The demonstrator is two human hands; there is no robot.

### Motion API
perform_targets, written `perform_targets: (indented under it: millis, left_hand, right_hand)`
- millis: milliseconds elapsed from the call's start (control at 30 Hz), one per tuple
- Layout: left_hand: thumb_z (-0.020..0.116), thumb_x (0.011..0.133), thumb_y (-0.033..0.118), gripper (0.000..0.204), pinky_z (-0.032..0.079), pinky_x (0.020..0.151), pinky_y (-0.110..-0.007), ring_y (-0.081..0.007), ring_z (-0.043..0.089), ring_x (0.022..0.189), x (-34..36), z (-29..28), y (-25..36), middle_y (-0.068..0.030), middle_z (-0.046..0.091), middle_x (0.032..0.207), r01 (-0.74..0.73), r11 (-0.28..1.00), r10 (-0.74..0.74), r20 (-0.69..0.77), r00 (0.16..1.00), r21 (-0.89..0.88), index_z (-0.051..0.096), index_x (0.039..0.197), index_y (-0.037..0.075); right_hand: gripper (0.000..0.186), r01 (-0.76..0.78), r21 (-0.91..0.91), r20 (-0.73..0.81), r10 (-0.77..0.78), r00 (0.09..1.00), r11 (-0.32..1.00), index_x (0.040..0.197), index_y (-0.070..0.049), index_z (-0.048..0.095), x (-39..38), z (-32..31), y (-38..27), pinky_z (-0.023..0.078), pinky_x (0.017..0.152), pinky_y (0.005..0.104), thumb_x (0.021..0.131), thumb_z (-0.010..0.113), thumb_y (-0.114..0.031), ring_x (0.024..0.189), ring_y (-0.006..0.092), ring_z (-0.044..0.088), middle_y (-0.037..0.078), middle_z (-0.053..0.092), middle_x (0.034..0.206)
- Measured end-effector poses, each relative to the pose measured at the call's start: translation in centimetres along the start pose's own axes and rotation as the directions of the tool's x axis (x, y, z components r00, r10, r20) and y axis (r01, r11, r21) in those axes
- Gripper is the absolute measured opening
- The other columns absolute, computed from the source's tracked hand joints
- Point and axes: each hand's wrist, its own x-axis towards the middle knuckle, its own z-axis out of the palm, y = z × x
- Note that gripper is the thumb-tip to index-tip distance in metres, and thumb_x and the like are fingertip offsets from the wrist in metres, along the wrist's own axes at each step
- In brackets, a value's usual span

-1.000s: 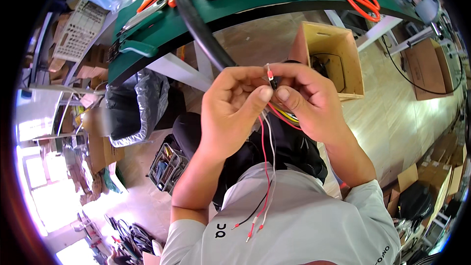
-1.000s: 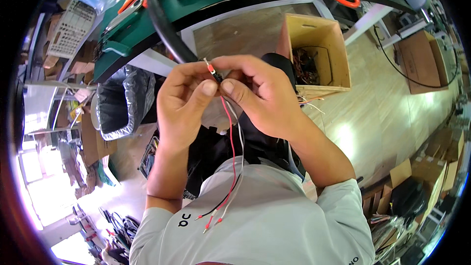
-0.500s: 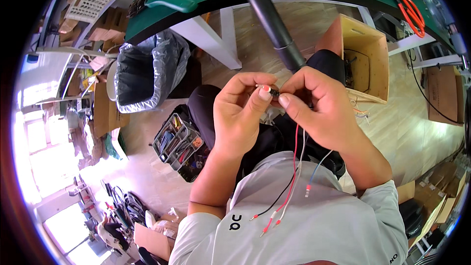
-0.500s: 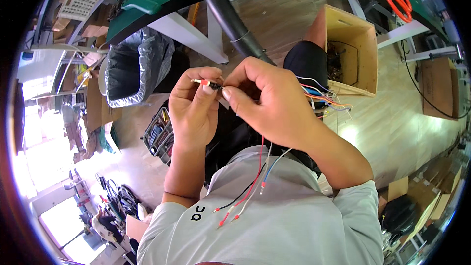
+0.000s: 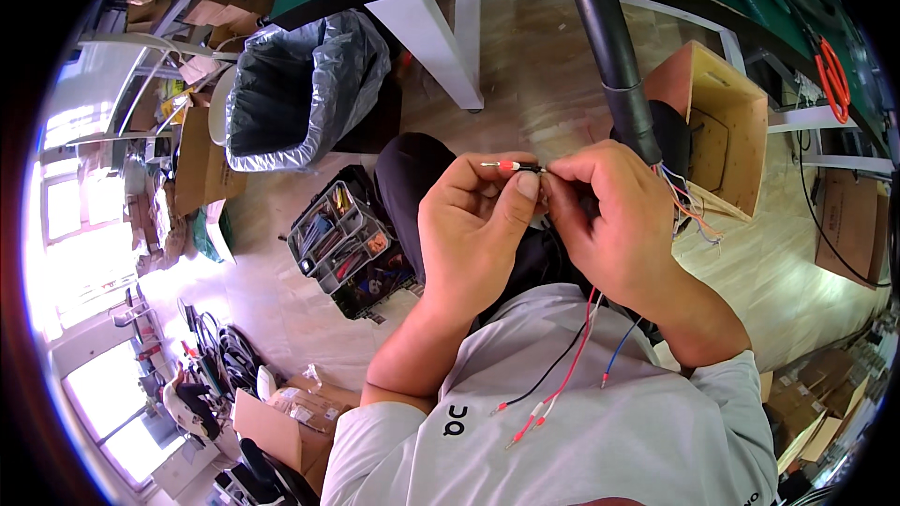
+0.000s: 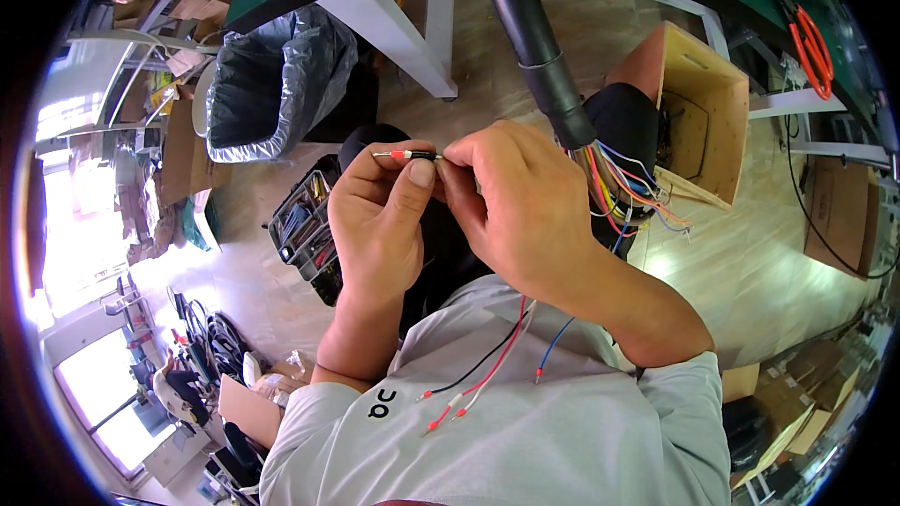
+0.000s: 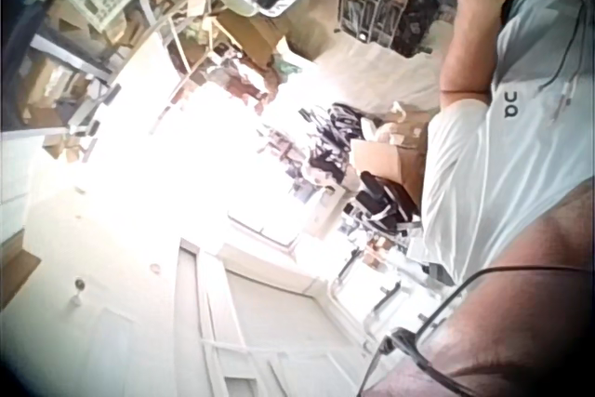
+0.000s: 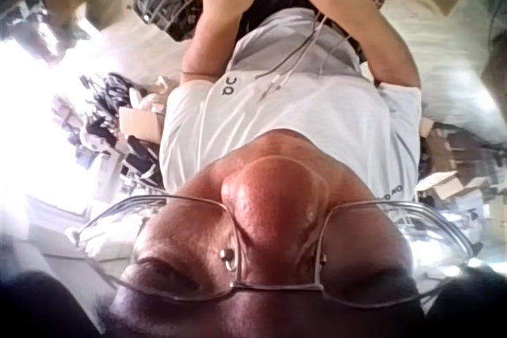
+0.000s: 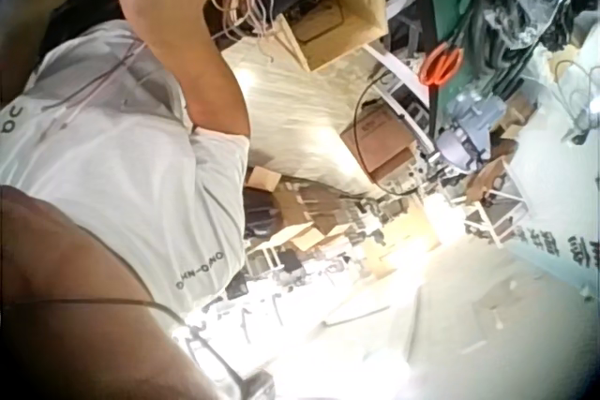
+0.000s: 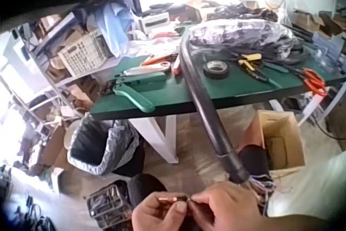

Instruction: The person organizes and prepares multiple color-coded wires within a large black cable sleeve, then uses a heat gun to seal heat-shrink tubing over wire connections.

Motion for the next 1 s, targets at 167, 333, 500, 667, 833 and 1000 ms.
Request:
perform_targets:
  millis: [167, 333, 500, 667, 833, 1000]
  left_hand:
    - [0.055, 0.086, -0.002, 0.009, 0.049, 0.071, -0.022, -0.0086, 0.057, 0.079, 0.1, -0.4, 0.2, -0.0077, 0.060, 0.089, -0.017, 0.996, 0.015, 0.015, 1.000, 0.088, 0.053, 0.094, -0.004]
    - [0.054, 0.082, -0.006, 0.008, 0.045, 0.067, -0.020, -0.0063, 0.054, 0.075, 0.2, -0.5, 0.5, -0.0058, 0.058, 0.085, 0.018, 0.994, -0.018, -0.003, 1.000, 0.107, 0.052, 0.090, -0.004]
    - [0.051, 0.079, -0.005, 0.005, 0.045, 0.063, -0.021, -0.0086, 0.053, 0.068, 0.5, -0.4, 0.1, -0.0065, 0.056, 0.084, -0.032, 0.966, 0.035, -0.009, 0.999, 0.258, 0.053, 0.083, -0.003]
    - [0.055, 0.077, -0.006, 0.009, 0.043, 0.061, -0.018, -0.0047, 0.051, 0.072, 1.5, -1.2, -0.1, -0.0041, 0.057, 0.078, -0.012, 0.884, 0.044, -0.057, 0.997, 0.467, 0.054, 0.086, -0.005]
    - [0.059, 0.075, -0.005, 0.010, 0.042, 0.055, -0.018, -0.0056, 0.053, 0.064, 1.6, -1.0, 0.0, -0.0048, 0.058, 0.077, -0.127, 0.900, 0.174, -0.075, 0.982, 0.417, 0.055, 0.084, -0.003]
    - [0.057, 0.080, 0.003, 0.009, 0.044, 0.059, -0.022, -0.0079, 0.053, 0.065, 5.1, -6.4, -0.1, -0.0063, 0.058, 0.074, 0.003, 0.702, 0.319, -0.318, 0.893, 0.712, 0.057, 0.085, -0.003]
  right_hand:
    - [0.022, -0.053, 0.050, 0.029, 0.052, 0.998, 0.997, 0.081, -0.003, 0.052, -0.2, 0.0, -0.3, 0.039, 0.045, 0.0307, 0.069, 0.069, 0.001, 0.054, 0.0220, 0.052, 0.007, 0.052, 0.066]
    - [0.012, -0.442, 0.258, 0.277, 0.373, 0.886, 0.859, 0.080, 0.000, 0.052, 0.1, -1.1, -1.3, 0.037, 0.046, 0.0263, 0.080, 0.063, -0.005, 0.054, 0.0127, 0.048, 0.007, 0.054, 0.066]
    - [0.016, -0.634, 0.464, 0.474, 0.432, 0.768, 0.619, 0.083, 0.001, 0.054, 0.3, -1.7, -0.4, 0.034, 0.050, 0.0211, 0.087, 0.055, -0.014, 0.057, 0.0040, 0.040, 0.000, 0.051, 0.066]
    - [0.017, -0.769, 0.516, 0.622, 0.452, 0.640, 0.378, 0.085, 0.000, 0.055, 0.2, -2.4, -0.6, 0.031, 0.050, 0.0190, 0.090, 0.052, -0.016, 0.057, 0.0017, 0.036, -0.004, 0.048, 0.067]
    - [0.017, -0.750, 0.592, 0.634, 0.403, 0.659, 0.295, 0.085, -0.001, 0.055, -0.1, -2.8, -0.9, 0.030, 0.050, 0.0181, 0.091, 0.051, -0.016, 0.057, 0.0007, 0.035, -0.005, 0.048, 0.067]
    - [0.018, -0.598, 0.511, 0.622, 0.215, 0.753, 0.617, 0.087, 0.000, 0.056, 0.0, -5.6, -2.0, 0.033, 0.051, 0.0191, 0.092, 0.049, -0.015, 0.057, 0.0033, 0.040, -0.002, 0.050, 0.067]
